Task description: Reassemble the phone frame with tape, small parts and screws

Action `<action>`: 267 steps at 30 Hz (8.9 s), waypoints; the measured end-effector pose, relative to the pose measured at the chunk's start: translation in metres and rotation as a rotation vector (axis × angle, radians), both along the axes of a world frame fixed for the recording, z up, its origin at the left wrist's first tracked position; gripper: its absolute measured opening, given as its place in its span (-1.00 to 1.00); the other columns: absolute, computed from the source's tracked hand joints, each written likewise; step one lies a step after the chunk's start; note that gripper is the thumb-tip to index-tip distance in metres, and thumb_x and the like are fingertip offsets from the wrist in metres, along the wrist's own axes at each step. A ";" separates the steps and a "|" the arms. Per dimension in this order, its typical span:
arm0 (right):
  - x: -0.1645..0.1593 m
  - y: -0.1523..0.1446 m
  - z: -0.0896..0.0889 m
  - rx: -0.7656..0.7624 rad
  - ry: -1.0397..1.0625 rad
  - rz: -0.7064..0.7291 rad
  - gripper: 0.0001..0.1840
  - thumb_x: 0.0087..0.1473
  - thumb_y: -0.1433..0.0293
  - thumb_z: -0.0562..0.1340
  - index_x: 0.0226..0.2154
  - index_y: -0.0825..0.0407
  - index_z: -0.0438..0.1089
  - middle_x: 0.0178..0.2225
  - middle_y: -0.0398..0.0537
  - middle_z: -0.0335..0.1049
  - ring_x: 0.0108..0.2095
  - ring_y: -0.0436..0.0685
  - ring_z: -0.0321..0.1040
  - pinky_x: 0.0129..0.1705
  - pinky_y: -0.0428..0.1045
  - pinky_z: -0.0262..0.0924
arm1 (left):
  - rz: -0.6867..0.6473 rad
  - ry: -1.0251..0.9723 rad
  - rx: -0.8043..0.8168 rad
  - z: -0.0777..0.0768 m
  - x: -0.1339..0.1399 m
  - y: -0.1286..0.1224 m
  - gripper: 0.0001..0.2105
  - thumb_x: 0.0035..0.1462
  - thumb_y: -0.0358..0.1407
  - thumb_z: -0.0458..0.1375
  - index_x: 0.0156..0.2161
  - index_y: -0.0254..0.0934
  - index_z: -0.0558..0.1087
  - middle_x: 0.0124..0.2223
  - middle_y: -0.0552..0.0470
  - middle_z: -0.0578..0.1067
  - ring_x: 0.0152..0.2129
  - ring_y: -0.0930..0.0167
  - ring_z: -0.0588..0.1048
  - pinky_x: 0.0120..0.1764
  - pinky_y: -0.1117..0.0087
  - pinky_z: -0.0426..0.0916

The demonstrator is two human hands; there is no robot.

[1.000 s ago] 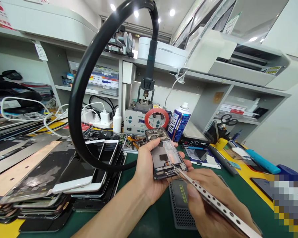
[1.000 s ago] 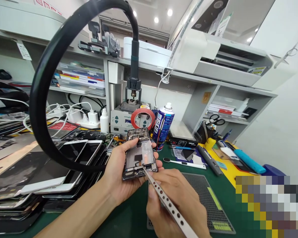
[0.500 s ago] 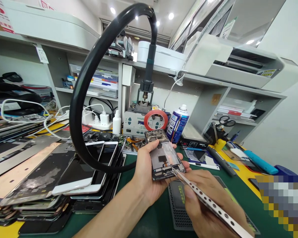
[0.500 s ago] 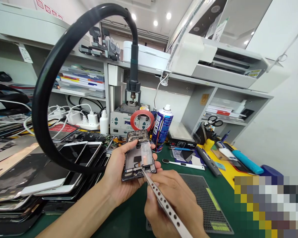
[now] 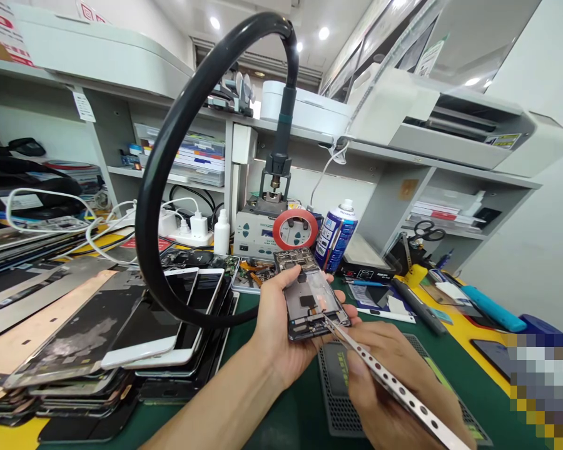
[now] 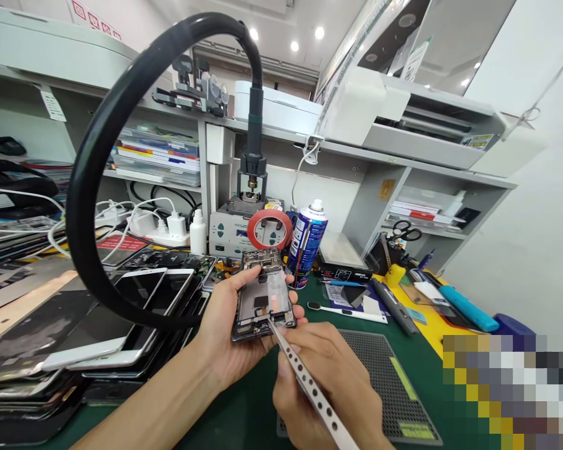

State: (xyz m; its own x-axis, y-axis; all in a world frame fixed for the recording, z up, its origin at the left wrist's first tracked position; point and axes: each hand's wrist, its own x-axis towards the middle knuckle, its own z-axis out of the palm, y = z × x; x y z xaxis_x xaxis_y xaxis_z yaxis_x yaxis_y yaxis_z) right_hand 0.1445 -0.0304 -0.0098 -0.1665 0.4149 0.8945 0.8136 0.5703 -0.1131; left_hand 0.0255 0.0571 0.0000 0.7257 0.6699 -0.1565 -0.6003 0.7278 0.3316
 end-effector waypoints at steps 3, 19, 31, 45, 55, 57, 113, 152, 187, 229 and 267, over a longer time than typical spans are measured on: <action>-0.005 0.001 0.007 0.050 -0.018 0.015 -0.78 0.00 0.64 0.17 -0.41 0.05 0.48 -0.49 -0.03 0.54 -0.45 0.12 0.55 -0.40 -0.04 0.48 | -0.006 0.005 -0.013 0.000 0.000 0.000 -0.63 0.23 -0.15 -0.02 -0.13 -0.45 0.44 -0.37 -0.22 0.51 -0.47 0.15 0.57 -0.30 0.19 0.47; 0.004 0.004 -0.012 -0.043 0.068 0.103 -0.66 0.02 0.67 0.22 -0.18 0.06 0.50 -0.28 0.04 0.58 -0.23 0.19 0.54 -0.20 0.07 0.47 | 0.015 -0.062 -0.031 0.000 0.000 0.005 -0.67 0.22 -0.16 0.01 -0.22 -0.42 0.46 -0.39 -0.18 0.51 -0.44 0.18 0.58 -0.34 0.15 0.51; 0.027 0.014 0.015 -0.679 1.081 0.582 -0.56 0.11 0.17 0.15 -0.67 0.05 0.33 -0.65 -0.02 0.34 -0.65 0.09 0.28 -0.66 -0.03 0.28 | 0.307 0.086 0.319 0.001 0.001 0.005 -0.72 0.23 -0.18 0.07 -0.13 -0.37 0.44 -0.44 -0.08 0.54 -0.53 0.25 0.56 -0.32 0.15 0.52; 0.007 0.018 0.001 -1.099 0.999 0.272 -0.56 0.12 0.09 0.31 -0.11 0.08 0.39 -0.71 -0.45 -0.14 -0.70 -0.13 -0.32 -0.68 -0.14 -0.32 | 0.655 0.373 0.625 -0.011 0.009 -0.002 -0.79 0.19 -0.24 0.17 -0.13 -0.32 0.47 -0.29 -0.06 0.57 -0.37 0.29 0.58 -0.28 0.35 0.44; 0.007 0.017 -0.011 -0.981 0.802 0.103 -0.53 0.15 0.07 0.24 -0.14 0.13 0.54 -0.71 -0.35 -0.14 -0.67 -0.10 -0.30 -0.65 -0.08 -0.36 | 0.652 0.349 0.721 -0.022 0.010 -0.001 -0.73 0.22 -0.14 0.18 -0.11 -0.29 0.49 -0.25 -0.03 0.56 -0.33 0.34 0.55 -0.23 0.33 0.44; 0.007 0.016 -0.013 -0.933 0.746 0.086 -0.54 0.15 0.08 0.25 -0.14 0.12 0.55 -0.70 -0.35 -0.15 -0.66 -0.10 -0.29 -0.64 -0.08 -0.38 | 0.654 0.347 0.698 -0.021 0.010 0.000 -0.73 0.21 -0.13 0.19 -0.12 -0.28 0.50 -0.27 -0.03 0.56 -0.35 0.33 0.55 -0.24 0.33 0.44; 0.032 -0.037 -0.029 -0.166 -0.281 0.005 -0.69 0.27 0.15 0.15 -0.05 -0.22 0.54 -0.21 -0.03 0.63 -0.29 0.14 0.56 -0.18 -0.03 0.39 | 0.226 -0.062 0.511 -0.002 -0.004 0.007 -0.54 0.28 -0.08 -0.03 0.02 -0.44 0.45 -0.38 -0.14 0.59 -0.47 0.19 0.61 -0.29 0.14 0.51; 0.027 0.014 -0.007 -1.028 1.399 0.460 -0.71 0.03 0.24 0.42 -0.46 0.11 0.42 -0.44 -0.05 0.57 -0.78 -0.24 -0.06 -0.72 -0.17 -0.27 | 0.218 0.077 0.413 0.000 -0.001 0.008 -0.59 0.24 -0.09 0.03 -0.12 -0.42 0.52 -0.37 -0.18 0.59 -0.49 0.20 0.59 -0.35 0.23 0.49; 0.044 0.008 -0.001 -1.071 1.405 0.505 -0.75 -0.24 0.36 0.56 -0.43 0.06 0.60 -0.69 -0.37 -0.10 -0.65 -0.17 -0.31 -0.69 -0.19 -0.35 | 0.101 -0.071 0.554 -0.005 -0.007 0.012 -0.46 0.26 0.00 -0.04 0.02 -0.45 0.48 -0.33 -0.23 0.62 -0.45 0.15 0.62 -0.29 0.15 0.50; 0.052 -0.065 -0.004 -0.101 -0.561 0.174 -0.53 0.31 0.43 0.06 0.24 0.02 0.28 -0.15 0.07 0.62 -0.48 0.16 0.53 -0.49 0.00 0.31 | 0.050 -0.112 0.589 -0.001 -0.010 0.005 -0.49 0.27 0.01 -0.03 -0.08 -0.43 0.50 -0.38 -0.15 0.55 -0.50 0.23 0.58 -0.40 0.22 0.50; 0.038 -0.010 0.025 -1.109 1.710 0.256 -0.84 0.16 0.41 0.33 -0.36 0.19 0.43 -0.64 -0.25 0.25 -0.77 -0.23 -0.05 -0.82 -0.27 -0.22 | 0.149 0.440 0.818 -0.008 0.004 -0.002 -0.66 0.00 -0.23 0.38 -0.09 -0.27 0.55 -0.24 -0.04 0.61 -0.40 0.27 0.59 -0.24 0.21 0.49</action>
